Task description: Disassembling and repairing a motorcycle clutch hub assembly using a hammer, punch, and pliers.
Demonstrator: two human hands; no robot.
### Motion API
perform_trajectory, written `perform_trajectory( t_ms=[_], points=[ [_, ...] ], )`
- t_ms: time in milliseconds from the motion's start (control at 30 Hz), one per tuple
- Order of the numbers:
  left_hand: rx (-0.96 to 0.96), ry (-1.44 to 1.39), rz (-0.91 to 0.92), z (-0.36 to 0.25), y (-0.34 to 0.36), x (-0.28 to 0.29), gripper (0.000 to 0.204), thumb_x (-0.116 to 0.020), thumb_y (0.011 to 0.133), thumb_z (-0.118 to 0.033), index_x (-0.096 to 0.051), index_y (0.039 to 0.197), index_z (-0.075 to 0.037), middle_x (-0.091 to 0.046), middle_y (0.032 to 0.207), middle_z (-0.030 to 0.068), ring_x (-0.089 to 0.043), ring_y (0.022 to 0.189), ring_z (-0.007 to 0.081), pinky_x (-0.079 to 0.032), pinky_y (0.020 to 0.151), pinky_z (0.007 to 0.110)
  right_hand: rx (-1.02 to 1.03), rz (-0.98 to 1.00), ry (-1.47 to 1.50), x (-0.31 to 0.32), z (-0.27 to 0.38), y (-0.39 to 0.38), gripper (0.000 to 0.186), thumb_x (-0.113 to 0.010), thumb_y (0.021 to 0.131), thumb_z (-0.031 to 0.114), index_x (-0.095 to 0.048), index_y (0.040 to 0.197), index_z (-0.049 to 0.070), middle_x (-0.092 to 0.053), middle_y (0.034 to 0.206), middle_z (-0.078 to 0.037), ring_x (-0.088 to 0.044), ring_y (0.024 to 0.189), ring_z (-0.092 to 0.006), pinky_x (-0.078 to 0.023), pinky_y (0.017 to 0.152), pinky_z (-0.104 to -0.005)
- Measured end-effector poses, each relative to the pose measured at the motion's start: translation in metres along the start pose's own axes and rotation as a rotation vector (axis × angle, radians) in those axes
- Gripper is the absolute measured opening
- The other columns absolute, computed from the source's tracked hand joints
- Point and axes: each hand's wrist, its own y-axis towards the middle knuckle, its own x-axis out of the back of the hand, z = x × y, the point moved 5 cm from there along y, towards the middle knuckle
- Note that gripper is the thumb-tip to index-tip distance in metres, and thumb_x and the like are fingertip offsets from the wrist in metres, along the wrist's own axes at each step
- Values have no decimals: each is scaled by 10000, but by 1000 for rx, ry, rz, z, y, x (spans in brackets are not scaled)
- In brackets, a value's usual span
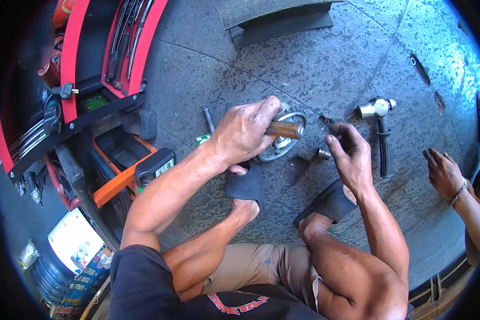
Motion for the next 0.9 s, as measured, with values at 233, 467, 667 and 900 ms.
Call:
perform_trajectory(
  t_ms=[233,467,667,900],
  points=[
    [-74,36,10,12,18,8,380,-764,747,-32,-524,1041,-35,-649,835,185,-667,797,429,-513,681,472,242,186,-198,-40,17,39,411,-734,918,248,-652,1191,-49,-718,959,-234,-713,911,-346,-550,861,-435],
    [189,-102,307,53,18,-15,429,-845,800,-232,-579,1062,-22,-691,862,180,-698,847,310,-516,761,435,-235,234,-9,-86,-25,-5,375,-776,887,302,-658,912,-53,-684,741,-151,-653,689,-211,-517,656,-392],
    [122,-69,125,39,-8,-17,375,-851,802,-231,-671,1036,0,-690,851,128,-677,802,282,-522,751,396,-295,343,54,-92,-59,-39,401,-736,925,315,-655,1021,-66,-701,826,-151,-663,753,-202,-526,679,-371],
    [522,-279,224,37,-49,-12,348,-834,849,-176,-676,1107,-4,-718,906,46,-645,790,78,-528,714,279,-61,8,49,20,-4,-19,257,-678,980,159,-664,1166,-18,-714,1030,-106,-669,949,-169,-551,851,-328]
  ],
)
